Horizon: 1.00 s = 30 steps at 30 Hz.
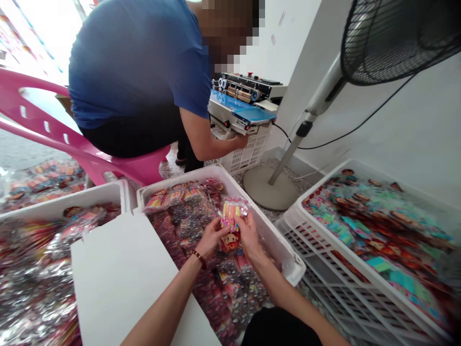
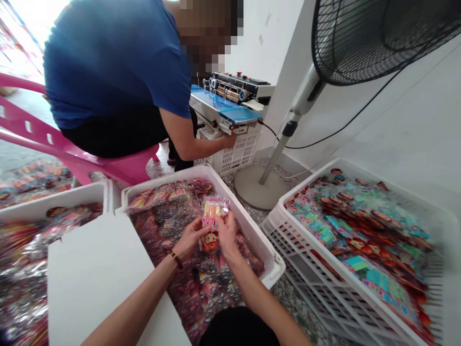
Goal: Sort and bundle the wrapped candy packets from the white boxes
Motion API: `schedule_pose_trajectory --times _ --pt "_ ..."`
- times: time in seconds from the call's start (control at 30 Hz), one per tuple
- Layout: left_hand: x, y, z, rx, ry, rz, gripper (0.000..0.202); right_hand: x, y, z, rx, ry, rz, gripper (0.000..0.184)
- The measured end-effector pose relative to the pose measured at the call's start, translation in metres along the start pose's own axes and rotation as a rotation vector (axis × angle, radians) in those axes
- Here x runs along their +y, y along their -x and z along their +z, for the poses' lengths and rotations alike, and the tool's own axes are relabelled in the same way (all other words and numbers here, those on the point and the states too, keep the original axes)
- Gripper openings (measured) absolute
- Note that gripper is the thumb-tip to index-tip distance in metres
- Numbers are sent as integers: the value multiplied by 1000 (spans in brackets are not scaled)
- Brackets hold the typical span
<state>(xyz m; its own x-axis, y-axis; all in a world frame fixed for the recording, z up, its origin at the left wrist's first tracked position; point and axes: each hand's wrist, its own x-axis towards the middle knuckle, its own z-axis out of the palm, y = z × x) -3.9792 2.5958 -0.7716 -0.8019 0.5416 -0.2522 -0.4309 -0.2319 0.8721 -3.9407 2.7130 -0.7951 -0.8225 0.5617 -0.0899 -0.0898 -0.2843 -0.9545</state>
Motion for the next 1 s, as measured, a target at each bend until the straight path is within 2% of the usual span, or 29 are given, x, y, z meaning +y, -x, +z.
schedule_pose_trajectory --times 0.1,0.17,0.3,0.37,0.43,0.53,0.6,0.63,0.73,0.8,0.9,1.0 --pt "1 1 0 -8 21 -27 50 -1 5 2 49 -31 41 31" --pt "5 1 -1 -3 27 -50 49 -8 8 3 34 -58 59 32" --pt "20 2 -3 -7 33 -90 44 -32 8 -2 -96 -130 119 39" --pt "29 3 -5 -27 44 -117 41 -43 1 -13 -186 -138 151 41" --pt "37 5 -8 -84 63 -162 37 -51 -9 -27 -222 -65 119 47" --pt "46 10 -12 -205 95 -240 34 -65 -27 -46 -295 216 -69 70" --pt "49 12 -16 -285 102 -304 36 -83 -35 -52 -434 456 -266 89" --pt "49 13 -18 -326 97 -344 37 -93 -38 -52 -507 577 -391 91" --pt "47 15 -24 -426 83 -444 39 -128 -39 -45 -746 916 -746 77" --pt "42 16 -27 -462 90 -477 39 -145 -36 -38 -915 1091 -858 67" --pt "37 15 -31 -477 110 -499 42 -153 -30 -35 -1152 1162 -897 48" --pt "38 11 -34 -454 108 -510 50 -149 -27 -37 -1293 1001 -842 34"
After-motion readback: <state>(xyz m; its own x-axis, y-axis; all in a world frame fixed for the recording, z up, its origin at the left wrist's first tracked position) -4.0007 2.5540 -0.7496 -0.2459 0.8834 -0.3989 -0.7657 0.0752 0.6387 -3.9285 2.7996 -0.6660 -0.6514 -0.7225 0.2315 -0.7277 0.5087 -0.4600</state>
